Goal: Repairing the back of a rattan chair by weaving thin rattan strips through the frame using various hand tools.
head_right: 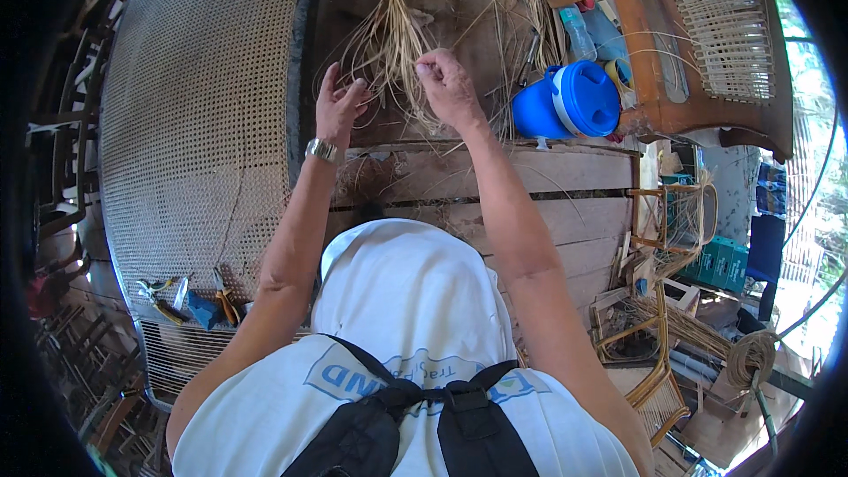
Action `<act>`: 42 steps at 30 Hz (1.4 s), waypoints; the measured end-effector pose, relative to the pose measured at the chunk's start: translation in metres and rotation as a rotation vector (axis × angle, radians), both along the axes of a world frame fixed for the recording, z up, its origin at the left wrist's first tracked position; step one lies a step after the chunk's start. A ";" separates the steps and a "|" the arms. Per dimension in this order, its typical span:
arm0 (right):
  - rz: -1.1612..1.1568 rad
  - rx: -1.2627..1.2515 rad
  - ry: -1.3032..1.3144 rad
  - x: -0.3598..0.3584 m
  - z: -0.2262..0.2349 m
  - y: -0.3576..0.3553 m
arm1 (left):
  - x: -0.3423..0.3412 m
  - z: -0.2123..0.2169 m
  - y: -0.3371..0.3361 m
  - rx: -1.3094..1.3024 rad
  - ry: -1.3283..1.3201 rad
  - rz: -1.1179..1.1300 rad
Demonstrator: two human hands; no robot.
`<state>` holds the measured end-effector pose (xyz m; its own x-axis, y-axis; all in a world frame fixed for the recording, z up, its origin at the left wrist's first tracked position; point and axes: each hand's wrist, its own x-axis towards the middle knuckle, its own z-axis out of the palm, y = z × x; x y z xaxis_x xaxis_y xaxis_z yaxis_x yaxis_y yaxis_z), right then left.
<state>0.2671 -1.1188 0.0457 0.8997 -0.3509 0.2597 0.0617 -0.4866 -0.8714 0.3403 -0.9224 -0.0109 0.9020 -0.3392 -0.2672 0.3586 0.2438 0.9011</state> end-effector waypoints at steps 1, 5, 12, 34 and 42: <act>-0.025 0.143 0.057 -0.003 -0.008 -0.008 | -0.009 0.005 0.003 0.005 0.002 0.018; -0.148 0.400 0.395 -0.022 -0.001 0.002 | -0.054 0.001 0.024 0.103 -0.168 0.092; -0.079 0.721 0.562 -0.095 -0.013 0.036 | -0.096 0.015 0.007 -0.056 0.557 -0.414; 0.103 -0.163 1.500 -0.612 -0.167 -0.136 | -0.179 0.020 0.093 -0.437 0.244 0.082; 0.356 0.219 0.823 -0.328 -0.093 -0.045 | -0.278 0.243 0.401 -0.136 -0.679 0.859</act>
